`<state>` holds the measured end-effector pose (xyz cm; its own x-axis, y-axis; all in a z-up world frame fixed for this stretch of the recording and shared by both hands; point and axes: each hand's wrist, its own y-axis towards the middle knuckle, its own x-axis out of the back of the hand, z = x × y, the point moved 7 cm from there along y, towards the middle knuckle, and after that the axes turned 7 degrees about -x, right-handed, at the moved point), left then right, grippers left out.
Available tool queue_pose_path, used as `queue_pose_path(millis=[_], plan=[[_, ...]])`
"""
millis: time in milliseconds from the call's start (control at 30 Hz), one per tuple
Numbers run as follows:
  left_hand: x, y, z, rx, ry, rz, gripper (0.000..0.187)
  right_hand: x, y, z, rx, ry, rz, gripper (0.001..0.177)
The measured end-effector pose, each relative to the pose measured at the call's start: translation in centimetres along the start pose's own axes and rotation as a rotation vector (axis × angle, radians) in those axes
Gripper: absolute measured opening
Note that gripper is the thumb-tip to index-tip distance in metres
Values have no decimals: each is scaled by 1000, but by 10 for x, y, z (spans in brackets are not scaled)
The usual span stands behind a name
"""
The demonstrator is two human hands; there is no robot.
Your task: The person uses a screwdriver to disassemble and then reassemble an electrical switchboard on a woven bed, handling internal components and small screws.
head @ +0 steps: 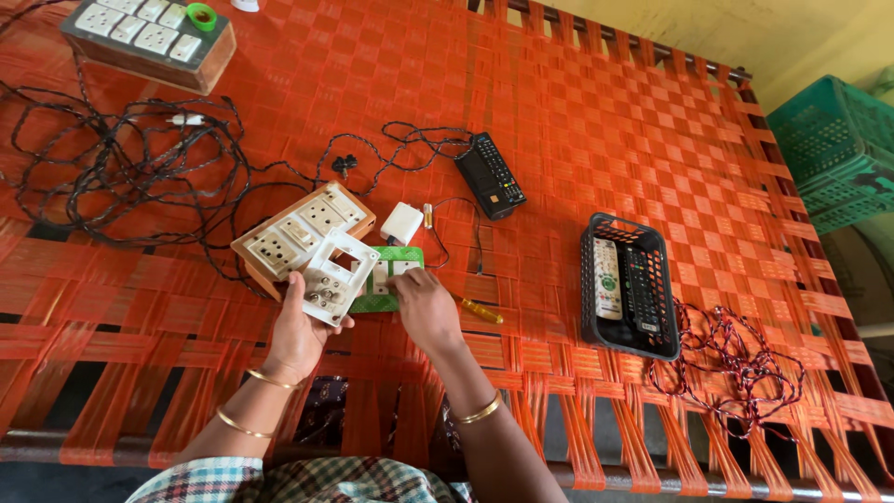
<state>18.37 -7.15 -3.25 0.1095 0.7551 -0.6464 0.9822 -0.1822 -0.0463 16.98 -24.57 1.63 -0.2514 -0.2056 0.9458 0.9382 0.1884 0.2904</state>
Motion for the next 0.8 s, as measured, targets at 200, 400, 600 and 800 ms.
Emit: queue_pose_path(millis=[200, 400, 600, 800], plan=[[-3, -2, -2, 14, 18, 14, 69, 0, 3, 1, -9, 30, -28, 16], [-1, -1, 4, 42, 28, 25, 69, 19, 2, -2, -191, 297, -79, 14], [3, 0, 5, 33, 25, -16, 67, 27, -1, -6, -173, 329, -138, 26], [2, 0, 7, 2, 22, 24, 68, 28, -1, -16, -250, 376, -189, 23]])
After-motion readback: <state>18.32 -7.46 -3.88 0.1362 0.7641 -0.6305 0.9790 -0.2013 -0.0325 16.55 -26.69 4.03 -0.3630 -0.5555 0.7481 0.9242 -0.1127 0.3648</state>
